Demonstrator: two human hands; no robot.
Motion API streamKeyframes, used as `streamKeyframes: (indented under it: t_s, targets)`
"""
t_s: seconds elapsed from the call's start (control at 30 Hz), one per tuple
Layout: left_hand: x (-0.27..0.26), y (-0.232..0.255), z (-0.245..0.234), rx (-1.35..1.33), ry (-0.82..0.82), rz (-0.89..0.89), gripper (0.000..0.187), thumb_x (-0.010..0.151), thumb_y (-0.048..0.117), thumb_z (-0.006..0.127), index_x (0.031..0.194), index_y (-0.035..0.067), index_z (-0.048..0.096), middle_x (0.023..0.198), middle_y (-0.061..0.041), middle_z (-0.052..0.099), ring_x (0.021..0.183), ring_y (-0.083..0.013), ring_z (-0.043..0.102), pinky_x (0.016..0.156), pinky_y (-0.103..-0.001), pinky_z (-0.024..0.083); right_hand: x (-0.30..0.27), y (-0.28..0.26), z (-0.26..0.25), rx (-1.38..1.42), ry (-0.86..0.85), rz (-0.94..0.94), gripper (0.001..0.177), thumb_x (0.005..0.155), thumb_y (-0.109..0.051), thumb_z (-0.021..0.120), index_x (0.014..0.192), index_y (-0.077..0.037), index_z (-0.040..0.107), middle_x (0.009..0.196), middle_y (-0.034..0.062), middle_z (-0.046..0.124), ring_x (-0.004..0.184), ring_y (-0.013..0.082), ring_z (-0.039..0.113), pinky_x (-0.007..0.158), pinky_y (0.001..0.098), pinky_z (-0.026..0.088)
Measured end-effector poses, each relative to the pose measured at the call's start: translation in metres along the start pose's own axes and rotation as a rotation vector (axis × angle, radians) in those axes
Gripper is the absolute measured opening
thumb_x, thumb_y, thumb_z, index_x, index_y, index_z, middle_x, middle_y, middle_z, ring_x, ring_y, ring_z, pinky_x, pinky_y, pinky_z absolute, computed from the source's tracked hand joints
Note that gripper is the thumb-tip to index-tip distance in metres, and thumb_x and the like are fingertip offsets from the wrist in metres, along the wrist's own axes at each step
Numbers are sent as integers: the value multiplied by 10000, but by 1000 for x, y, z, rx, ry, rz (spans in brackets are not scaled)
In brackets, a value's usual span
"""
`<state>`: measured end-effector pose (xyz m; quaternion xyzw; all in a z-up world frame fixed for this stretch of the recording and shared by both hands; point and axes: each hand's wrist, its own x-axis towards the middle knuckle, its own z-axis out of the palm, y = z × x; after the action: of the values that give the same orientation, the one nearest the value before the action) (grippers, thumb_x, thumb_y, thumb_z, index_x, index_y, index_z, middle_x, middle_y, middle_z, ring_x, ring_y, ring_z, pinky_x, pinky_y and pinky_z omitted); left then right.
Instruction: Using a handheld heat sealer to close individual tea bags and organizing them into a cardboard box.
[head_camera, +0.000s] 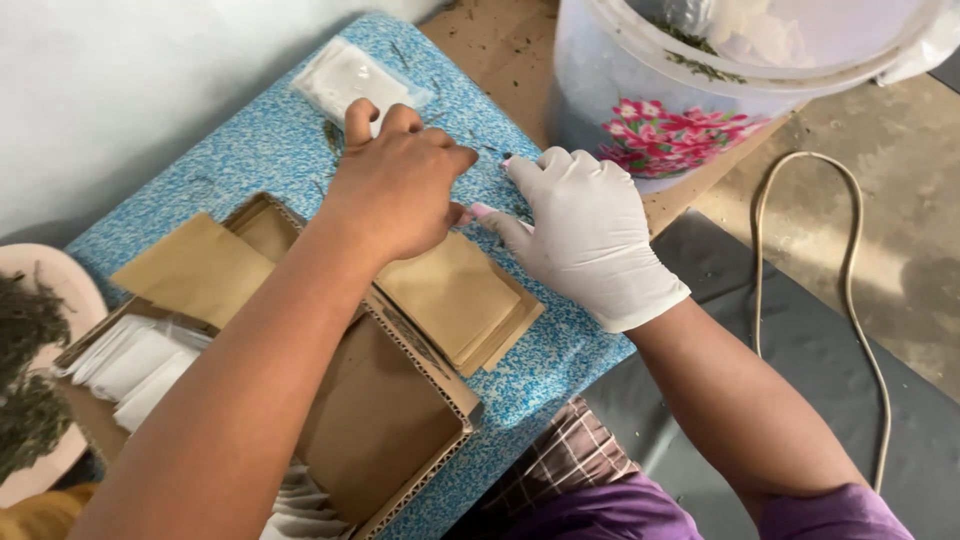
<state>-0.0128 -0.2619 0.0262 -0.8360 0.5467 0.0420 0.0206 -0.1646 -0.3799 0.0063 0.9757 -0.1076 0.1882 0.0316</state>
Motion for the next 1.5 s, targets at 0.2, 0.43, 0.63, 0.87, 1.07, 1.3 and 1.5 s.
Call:
streamKeyframes:
  t_s: [0.2, 0.43, 0.63, 0.87, 1.07, 1.3, 1.5]
  targets:
    - [-58, -47, -17, 43, 127, -107, 544, 872, 475, 642, 1353, 225, 601, 1414, -69, 551, 1302, -325, 389, 905, -489, 192, 38, -40, 4, 23, 191, -206, 410, 917, -569, 675, 1027, -183, 593, 748, 32, 535, 647, 323, 564, 574, 426, 391]
    - [-166, -87, -23, -56, 410, -365, 595, 844, 433, 733, 1367, 173, 621, 1337, -94, 570, 1207, -352, 466, 853, -484, 224, 92, -114, -8, 337, 174, -527, 485, 880, -504, 684, 1214, -153, 668, 980, 54, 633, 767, 361, 583, 666, 484, 399]
    - [-222, -97, -7, -92, 416, -682, 636, 849, 464, 723, 1389, 172, 555, 1192, -104, 559, 1141, -374, 489, 977, -510, 212, 119, -158, 11, 349, 167, -758, 546, 828, -487, 721, 1285, -202, 628, 1098, 46, 629, 896, 340, 560, 759, 492, 420]
    - [-231, -94, 5, -193, 365, -758, 653, 843, 403, 762, 1393, 164, 504, 1082, -53, 662, 1116, -374, 493, 902, -481, 241, 135, -182, 41, 7, 50, -693, 618, 890, -618, 555, 1419, -297, 551, 1251, -13, 641, 1062, 341, 554, 899, 509, 361]
    - [-230, -96, 9, -236, 420, -731, 691, 809, 355, 792, 1393, 163, 475, 1082, 0, 691, 1129, -345, 493, 859, -447, 235, 131, -180, 33, 599, -11, -556, 344, 906, -287, 707, 1249, -280, 700, 930, -54, 685, 1039, 282, 435, 1002, 468, 234]
    - [-235, -86, 21, -395, 563, -695, 640, 841, 325, 724, 1414, 165, 487, 1170, 26, 702, 1159, -296, 436, 862, -439, 229, 113, -169, -32, 975, -120, -354, 301, 795, -34, 779, 1077, -139, 776, 800, -29, 729, 777, 47, 636, 807, 229, 504]
    - [-230, -100, 33, -522, 695, -625, 290, 891, 176, 675, 1151, 293, 622, 938, 107, 718, 1050, -219, 566, 931, -435, 249, 110, -155, -19, 1293, -266, -142, 349, 822, 63, 779, 1111, -122, 714, 1151, 24, 404, 820, 74, 700, 736, 171, 584]
